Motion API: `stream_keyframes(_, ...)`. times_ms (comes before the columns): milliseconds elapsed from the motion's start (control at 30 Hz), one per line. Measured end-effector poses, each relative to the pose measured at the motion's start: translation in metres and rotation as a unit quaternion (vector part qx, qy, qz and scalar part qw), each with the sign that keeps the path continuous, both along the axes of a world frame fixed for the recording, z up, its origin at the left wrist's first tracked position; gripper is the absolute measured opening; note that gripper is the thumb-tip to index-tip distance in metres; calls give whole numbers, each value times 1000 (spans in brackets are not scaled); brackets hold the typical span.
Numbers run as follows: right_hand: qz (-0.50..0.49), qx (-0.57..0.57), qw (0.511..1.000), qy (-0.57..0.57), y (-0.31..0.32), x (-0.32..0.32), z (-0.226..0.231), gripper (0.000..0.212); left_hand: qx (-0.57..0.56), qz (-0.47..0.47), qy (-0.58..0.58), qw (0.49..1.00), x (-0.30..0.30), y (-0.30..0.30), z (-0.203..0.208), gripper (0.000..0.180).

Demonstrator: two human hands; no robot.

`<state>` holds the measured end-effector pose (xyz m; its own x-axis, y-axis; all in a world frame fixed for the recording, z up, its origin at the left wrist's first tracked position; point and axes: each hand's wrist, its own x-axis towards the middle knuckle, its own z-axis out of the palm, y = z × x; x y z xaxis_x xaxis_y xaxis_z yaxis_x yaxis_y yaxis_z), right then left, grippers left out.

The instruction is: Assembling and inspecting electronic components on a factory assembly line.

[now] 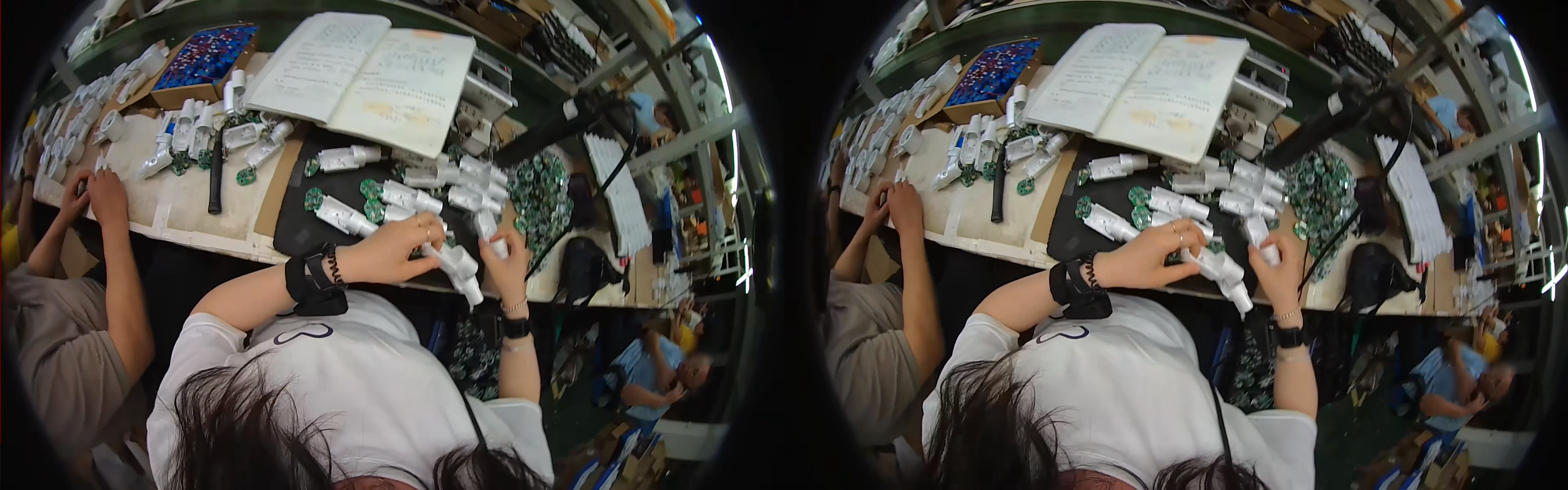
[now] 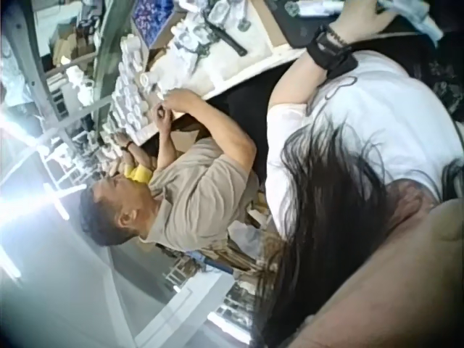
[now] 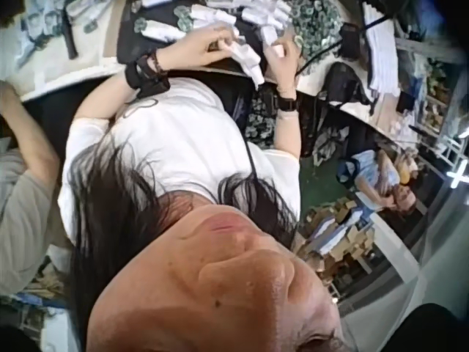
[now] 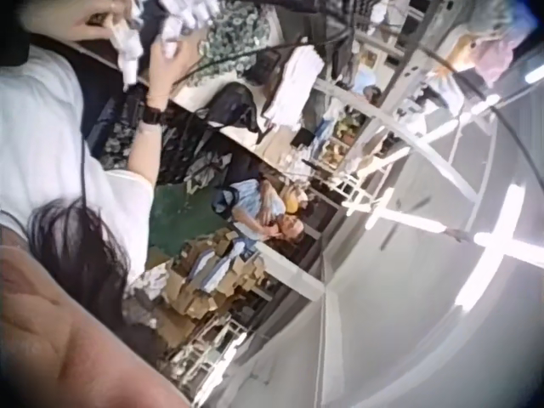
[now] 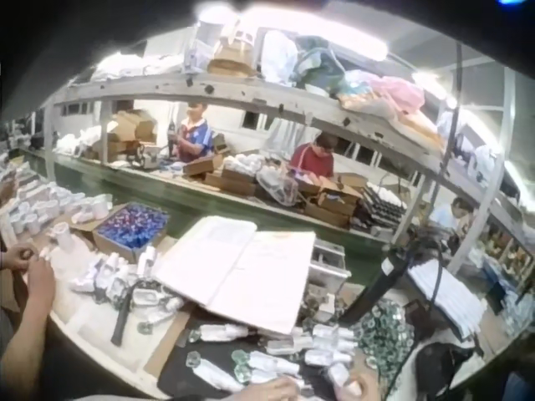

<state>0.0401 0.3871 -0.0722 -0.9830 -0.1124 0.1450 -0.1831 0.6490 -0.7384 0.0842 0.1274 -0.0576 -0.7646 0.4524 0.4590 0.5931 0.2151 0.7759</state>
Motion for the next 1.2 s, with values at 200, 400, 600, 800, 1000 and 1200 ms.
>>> stream_keyframes(200,40,-137,990,17,-14,11,-22,18,-70,7,-2,998,5,3,2,20)
stream_keyframes(400,106,-59,991,-61,-9,43,22,43,-63,16,-20,998,6,-6,-4,18)
stream_keyframes(600,169,125,976,63,-6,57,11,68,-23,8,37,999,1,-1,-7,19)
stream_keyframes(800,158,22,984,-75,10,51,21,55,-14,-20,-29,999,9,-30,34,17)
stream_keyframes(1000,184,-65,980,-46,-4,37,91,50,70,2,10,998,33,-97,81,18)
stream_keyframes(1200,364,-186,911,-58,-137,4,162,54,157,186,-36,969,67,-194,109,26)
